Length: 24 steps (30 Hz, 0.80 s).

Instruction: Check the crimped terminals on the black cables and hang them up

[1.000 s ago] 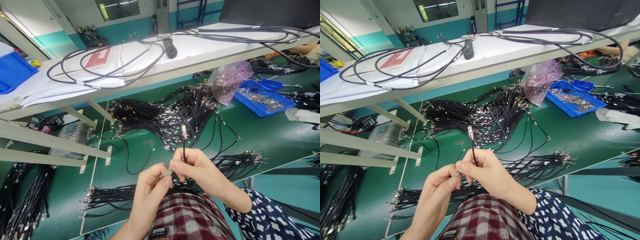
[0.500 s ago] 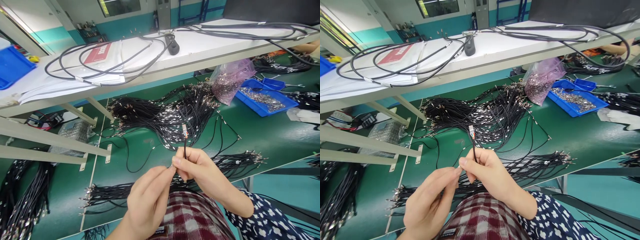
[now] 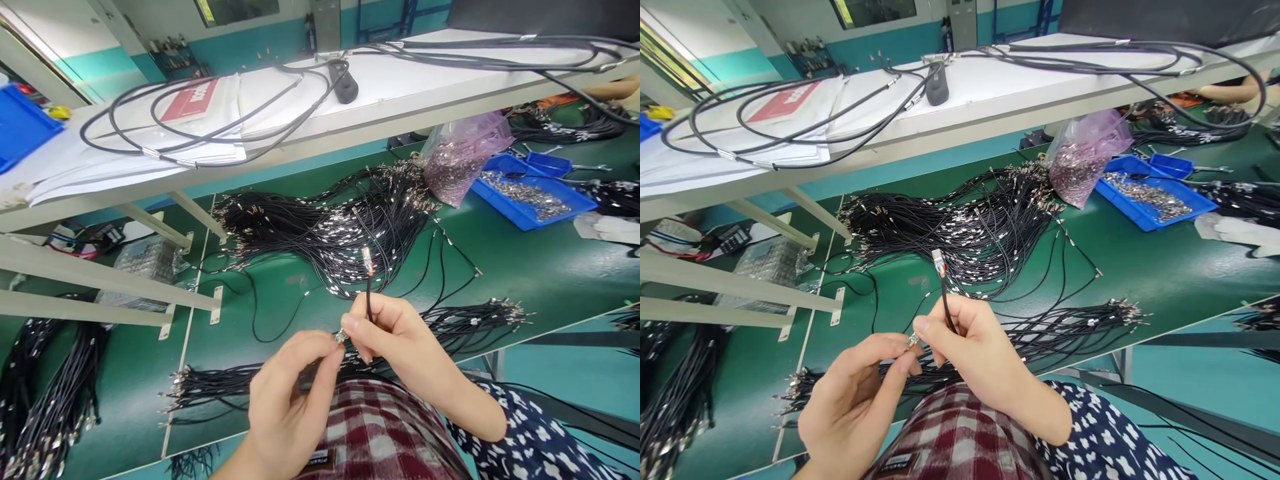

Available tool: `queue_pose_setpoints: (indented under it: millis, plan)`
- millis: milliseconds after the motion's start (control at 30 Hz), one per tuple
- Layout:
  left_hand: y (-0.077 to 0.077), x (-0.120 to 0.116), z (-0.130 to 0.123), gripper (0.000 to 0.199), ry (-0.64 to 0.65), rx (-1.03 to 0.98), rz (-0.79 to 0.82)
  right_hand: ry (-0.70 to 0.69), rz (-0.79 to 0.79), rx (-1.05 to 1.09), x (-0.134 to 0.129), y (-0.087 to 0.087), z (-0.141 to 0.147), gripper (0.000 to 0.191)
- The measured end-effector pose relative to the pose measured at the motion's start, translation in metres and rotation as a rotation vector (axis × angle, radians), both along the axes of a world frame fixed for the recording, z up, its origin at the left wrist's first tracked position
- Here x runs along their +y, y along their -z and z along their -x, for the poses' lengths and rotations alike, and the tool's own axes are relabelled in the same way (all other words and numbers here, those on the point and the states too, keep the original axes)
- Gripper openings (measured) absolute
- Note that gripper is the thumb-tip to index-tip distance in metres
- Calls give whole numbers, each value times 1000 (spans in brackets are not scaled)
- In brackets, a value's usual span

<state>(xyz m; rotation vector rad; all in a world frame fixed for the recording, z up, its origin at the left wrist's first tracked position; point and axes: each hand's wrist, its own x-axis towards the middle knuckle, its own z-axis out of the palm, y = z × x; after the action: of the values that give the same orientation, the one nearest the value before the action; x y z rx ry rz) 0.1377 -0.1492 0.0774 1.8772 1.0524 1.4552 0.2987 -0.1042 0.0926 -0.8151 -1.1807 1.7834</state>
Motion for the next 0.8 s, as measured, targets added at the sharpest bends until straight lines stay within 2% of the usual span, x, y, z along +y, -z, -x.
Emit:
queue_pose_setpoints:
  millis: [100, 200, 267, 367, 500, 633, 700, 800]
  plan:
    - [-4, 0, -1, 38, -14, 35, 5, 34, -26, -34, -2, -2, 2, 29]
    - [-13, 1, -2, 31, -44, 235, -15, 62, -52, -70, -4, -1, 3, 28]
    - [-19, 1, -3, 27, -81, 359, 22, 81, -83, -105, -5, 0, 3, 27]
    - [-23, -1, -3, 23, -92, 427, 116, 97, -131, -143, -8, 2, 2, 26]
    - [-22, -4, 0, 16, -37, 370, 293, 100, -155, -164, -10, 4, 2, 25]
    - [-18, -5, 1, 12, -30, 318, 358, 94, -127, -161, -9, 5, 3, 26]
    - [-18, -6, -2, 10, -1, 183, 424, 79, -91, -101, -8, 4, 3, 27]
    - [-21, -5, -4, 11, 42, -134, 570, 55, -36, -4, -6, 2, 3, 29]
